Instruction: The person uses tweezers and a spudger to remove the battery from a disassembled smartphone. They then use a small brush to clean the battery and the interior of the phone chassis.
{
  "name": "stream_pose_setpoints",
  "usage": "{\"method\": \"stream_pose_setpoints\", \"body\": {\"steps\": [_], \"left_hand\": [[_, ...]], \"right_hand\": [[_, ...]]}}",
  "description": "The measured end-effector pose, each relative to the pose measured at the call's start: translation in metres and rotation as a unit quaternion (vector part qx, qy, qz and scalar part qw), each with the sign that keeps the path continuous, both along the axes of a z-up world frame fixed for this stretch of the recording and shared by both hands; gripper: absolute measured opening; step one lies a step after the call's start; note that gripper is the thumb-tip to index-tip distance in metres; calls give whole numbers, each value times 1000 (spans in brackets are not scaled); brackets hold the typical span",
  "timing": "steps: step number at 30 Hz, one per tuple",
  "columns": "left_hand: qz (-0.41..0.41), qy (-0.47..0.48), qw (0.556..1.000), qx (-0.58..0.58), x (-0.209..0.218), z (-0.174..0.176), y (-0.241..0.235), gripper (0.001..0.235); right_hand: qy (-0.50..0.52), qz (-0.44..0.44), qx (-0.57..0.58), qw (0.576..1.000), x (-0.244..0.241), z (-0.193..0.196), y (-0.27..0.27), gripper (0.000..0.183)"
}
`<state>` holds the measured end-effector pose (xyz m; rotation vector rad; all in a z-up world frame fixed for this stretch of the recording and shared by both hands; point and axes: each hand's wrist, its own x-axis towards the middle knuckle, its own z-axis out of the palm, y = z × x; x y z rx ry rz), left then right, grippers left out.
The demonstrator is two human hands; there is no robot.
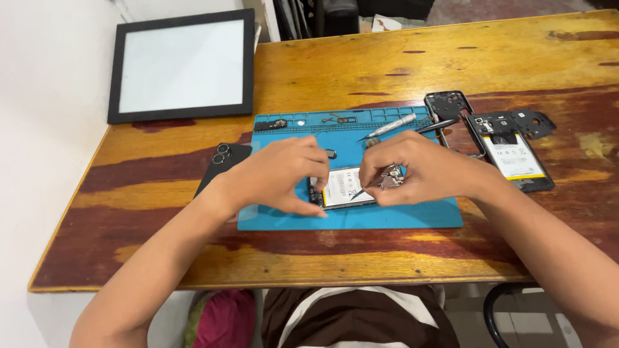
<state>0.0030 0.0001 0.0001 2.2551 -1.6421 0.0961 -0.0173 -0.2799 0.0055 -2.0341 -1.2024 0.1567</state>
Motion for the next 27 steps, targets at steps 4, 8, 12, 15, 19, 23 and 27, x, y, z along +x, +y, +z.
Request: {"method": "stream_pose_setpoints", "body": {"steps": [4,8,12,15,19,23,27], "left_hand": [[-22,-50,995,-78,0,-8,5,48],[-24,-63,994,-91,-7,-22,17,47],[4,-60,993,-98,-12,-32,22,55],[4,-16,995,-100,-14,-35,23,60],[25,-17,995,-93,-22,-37,23,63],[33,-18,995,-93,-22,-38,21,65],[45,-15,995,-85,-20,-39,21,65]], "right_hand": [[-11,-6,2,1000,1,-1,0,9],[-2,-11,-4,1000,3,-2,2,11],[4,-26,0,1000,3,-2,0,12],[17,-27,-1,1000,3,-1,-1,11],[8,-21,3,1000,5,1,-1,11],[12,-19,13,1000,4,-1,-5,12],[-4,-18,12,1000,5,-1,-5,13]]}}
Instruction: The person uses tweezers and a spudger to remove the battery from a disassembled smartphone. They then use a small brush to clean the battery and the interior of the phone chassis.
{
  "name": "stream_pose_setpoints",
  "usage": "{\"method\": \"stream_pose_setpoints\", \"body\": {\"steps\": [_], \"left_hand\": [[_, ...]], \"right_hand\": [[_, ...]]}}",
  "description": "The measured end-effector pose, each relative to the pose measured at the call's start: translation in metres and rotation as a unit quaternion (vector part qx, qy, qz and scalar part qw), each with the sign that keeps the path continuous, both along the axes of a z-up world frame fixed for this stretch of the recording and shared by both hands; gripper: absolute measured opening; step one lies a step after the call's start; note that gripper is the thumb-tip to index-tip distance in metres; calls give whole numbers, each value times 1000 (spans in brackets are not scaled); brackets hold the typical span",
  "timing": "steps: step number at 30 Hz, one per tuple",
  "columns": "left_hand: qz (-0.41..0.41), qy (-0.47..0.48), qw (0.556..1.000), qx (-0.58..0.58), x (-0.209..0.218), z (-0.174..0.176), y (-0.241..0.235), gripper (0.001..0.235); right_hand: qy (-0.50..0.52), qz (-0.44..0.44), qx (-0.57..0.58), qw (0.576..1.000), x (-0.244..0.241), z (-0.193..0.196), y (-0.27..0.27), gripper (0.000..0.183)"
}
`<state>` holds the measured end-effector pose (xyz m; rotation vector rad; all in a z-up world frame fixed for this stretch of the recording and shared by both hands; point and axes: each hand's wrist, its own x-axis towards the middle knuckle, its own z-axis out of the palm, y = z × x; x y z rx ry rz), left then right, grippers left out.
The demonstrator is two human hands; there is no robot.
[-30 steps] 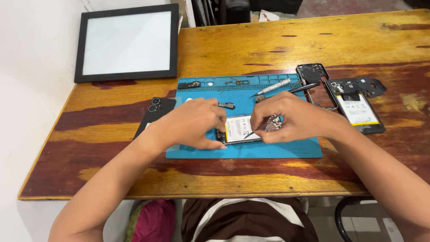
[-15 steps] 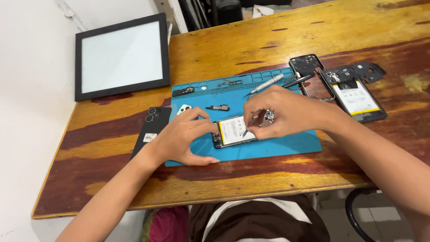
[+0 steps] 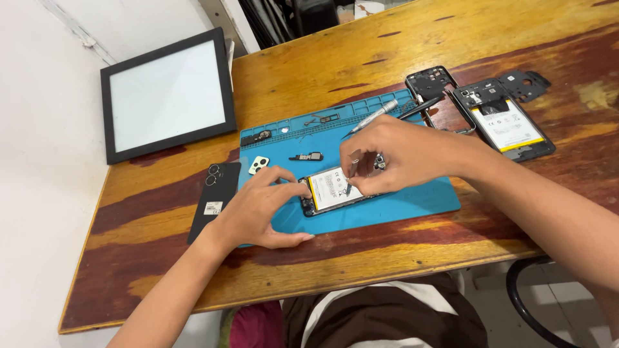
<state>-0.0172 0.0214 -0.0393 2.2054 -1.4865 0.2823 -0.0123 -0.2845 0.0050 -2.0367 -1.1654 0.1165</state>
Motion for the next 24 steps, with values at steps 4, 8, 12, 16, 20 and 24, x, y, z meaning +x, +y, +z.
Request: {"method": "stream_pose_setpoints", "body": {"steps": [4,8,12,16,20,24], "left_hand": [[7,23,1000,4,-4,1,-1,64],[7,47,999,5,-10,2,0,60],[33,76,996,21,-15,3,0,57],[20,12,1000,-4,-11,7,2,50],[19,-63,998,-12,-2,7,2,43],[11,-84,996,0,1,5,4,40]], "right_hand": [[8,-3,-8,1000,0,0,0,15],[16,-4,-13,1000,1,-2,3,14],[24,-4,-9,1000,0,-1,4,12],[5,-30,-3,1000,-1,4,4,13],[6,-76,-11,997,-2,8,2,13],[1,-74,2,997,-2,9,2,13]]}}
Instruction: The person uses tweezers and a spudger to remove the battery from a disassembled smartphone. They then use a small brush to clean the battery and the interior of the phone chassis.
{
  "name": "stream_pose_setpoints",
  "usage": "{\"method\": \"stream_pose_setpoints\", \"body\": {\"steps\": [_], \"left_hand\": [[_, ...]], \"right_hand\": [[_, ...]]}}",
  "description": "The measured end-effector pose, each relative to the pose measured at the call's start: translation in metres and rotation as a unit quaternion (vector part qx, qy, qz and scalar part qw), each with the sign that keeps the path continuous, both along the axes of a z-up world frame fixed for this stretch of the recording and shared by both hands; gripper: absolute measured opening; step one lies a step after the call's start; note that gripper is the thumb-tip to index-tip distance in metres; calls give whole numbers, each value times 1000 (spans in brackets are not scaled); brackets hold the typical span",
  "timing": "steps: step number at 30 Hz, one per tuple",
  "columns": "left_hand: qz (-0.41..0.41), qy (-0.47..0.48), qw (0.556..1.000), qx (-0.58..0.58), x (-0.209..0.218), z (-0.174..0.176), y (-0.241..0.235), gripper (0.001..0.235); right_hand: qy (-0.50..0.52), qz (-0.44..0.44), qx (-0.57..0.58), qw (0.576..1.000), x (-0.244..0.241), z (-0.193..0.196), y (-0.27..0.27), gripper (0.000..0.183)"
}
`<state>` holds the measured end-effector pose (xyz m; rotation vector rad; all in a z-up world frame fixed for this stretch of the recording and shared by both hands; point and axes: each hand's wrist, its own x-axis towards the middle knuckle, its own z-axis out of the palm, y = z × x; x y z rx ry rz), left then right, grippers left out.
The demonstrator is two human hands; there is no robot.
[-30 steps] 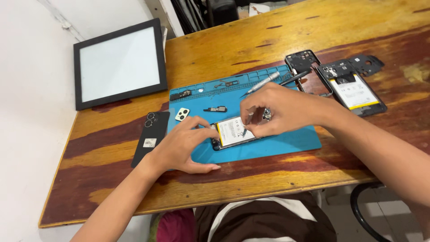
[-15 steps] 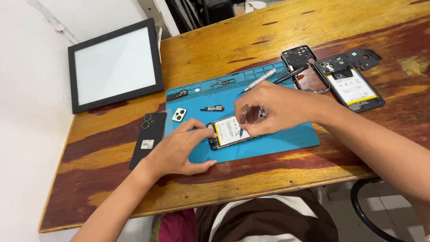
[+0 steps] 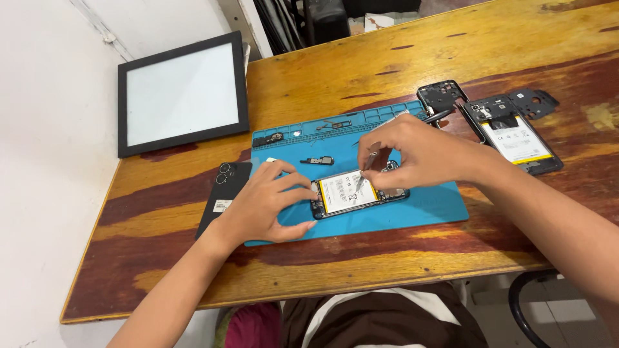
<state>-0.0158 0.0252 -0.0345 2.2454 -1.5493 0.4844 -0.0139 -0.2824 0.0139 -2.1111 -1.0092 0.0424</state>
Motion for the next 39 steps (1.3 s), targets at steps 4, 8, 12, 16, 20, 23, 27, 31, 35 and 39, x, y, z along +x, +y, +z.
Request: {"method": "stream_pose_setpoints", "body": {"steps": [4,8,12,16,20,23,27,31,35,39], "left_hand": [[-6,4,1000,15,2,-2,-1,38],[2,-7,1000,25,1,-2,-2,38],[-4,-4,1000,23,-2,-3,-4,41],[1,-5,999,41,-3,-2,-4,43],[8,-18,999,45,-6,-3,-6,45],[12,-19,999,41,-7,-1,-5,45],[6,8,999,34,-6,-3,-4,43],[-2,-6,1000,22,-4,-2,-3,41],[-2,-11,1000,11,0,-1,0,40],[-1,-18,1000,10,0,-1,1,38]], "right_hand": [[-1,2,-10,1000,0,-1,-1,14],[-3,-3,-15,1000,2,-3,-1,14],[-14,0,-9,1000,2,-5,-2,14],[-10,-1,-14,1000,4,-6,1,15],[-9,-5,-19,1000,3,-8,0,14],[-10,0,-21,1000,5,-6,-1,13],[-9,-5,-21,1000,5,-7,-1,15],[-15,-19,-38,999,4,-4,0,15],[-16,-33,-44,998,3,-1,-2,15],[-14,-44,-53,998,3,-1,-2,16]]}}
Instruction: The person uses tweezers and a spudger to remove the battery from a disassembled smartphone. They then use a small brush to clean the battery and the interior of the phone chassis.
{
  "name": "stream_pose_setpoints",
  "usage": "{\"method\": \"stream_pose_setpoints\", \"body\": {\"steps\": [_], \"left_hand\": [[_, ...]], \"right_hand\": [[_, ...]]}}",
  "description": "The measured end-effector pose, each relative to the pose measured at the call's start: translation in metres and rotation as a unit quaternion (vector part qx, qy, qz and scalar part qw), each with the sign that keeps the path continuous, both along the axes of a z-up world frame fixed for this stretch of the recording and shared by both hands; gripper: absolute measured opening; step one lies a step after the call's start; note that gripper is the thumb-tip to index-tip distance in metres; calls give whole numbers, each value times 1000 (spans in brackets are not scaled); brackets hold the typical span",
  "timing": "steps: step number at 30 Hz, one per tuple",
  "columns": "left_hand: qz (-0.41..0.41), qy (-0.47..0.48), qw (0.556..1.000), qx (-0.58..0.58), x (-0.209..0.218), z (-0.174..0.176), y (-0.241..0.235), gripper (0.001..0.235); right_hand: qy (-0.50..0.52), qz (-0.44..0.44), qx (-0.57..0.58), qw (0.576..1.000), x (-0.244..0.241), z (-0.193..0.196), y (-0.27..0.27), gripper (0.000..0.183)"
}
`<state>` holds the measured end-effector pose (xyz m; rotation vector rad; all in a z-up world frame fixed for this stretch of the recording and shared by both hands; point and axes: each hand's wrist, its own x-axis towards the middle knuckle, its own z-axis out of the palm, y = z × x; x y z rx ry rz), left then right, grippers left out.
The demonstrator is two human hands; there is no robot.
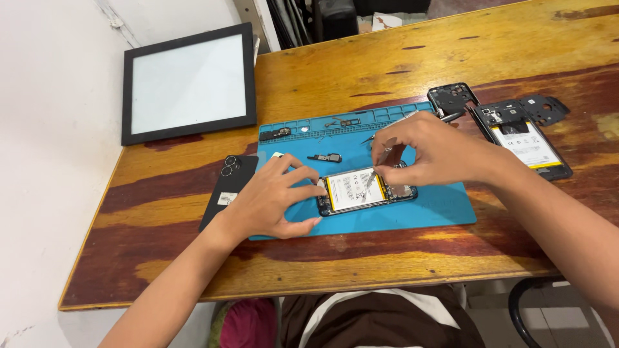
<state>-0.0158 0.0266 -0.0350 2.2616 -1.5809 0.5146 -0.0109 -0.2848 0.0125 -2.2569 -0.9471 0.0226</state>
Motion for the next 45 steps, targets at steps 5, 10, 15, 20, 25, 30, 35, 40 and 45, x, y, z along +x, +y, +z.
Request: {"method": "stream_pose_setpoints", "body": {"steps": [5,10,15,20,25,30,35,40,45], "left_hand": [[-1,-30,999,26,-1,0,-2,38],[14,-60,997,45,-2,2,-4,39],[12,-60,997,47,-1,2,-3,40],[17,-73,994,77,-7,-10,-7,46],[25,-48,996,64,-6,-15,-7,44],[6,-90,995,49,-2,-8,-3,41],[8,-60,998,35,-5,-9,-3,36],[11,-24,999,24,-6,-16,-6,40],[-4,-59,998,16,-6,-14,-5,39]], "right_hand": [[-5,16,16,1000,0,-1,0,16],[-4,17,10,1000,0,1,-1,15],[-19,34,17,999,1,0,-2,14],[-15,55,32,998,2,-2,-2,13],[-10,43,20,999,1,-3,-2,13],[-23,35,18,999,1,0,-2,13],[-26,25,8,999,2,0,-3,15],[-25,37,20,999,1,-3,-5,16],[-38,37,21,998,1,0,-4,16]]}}
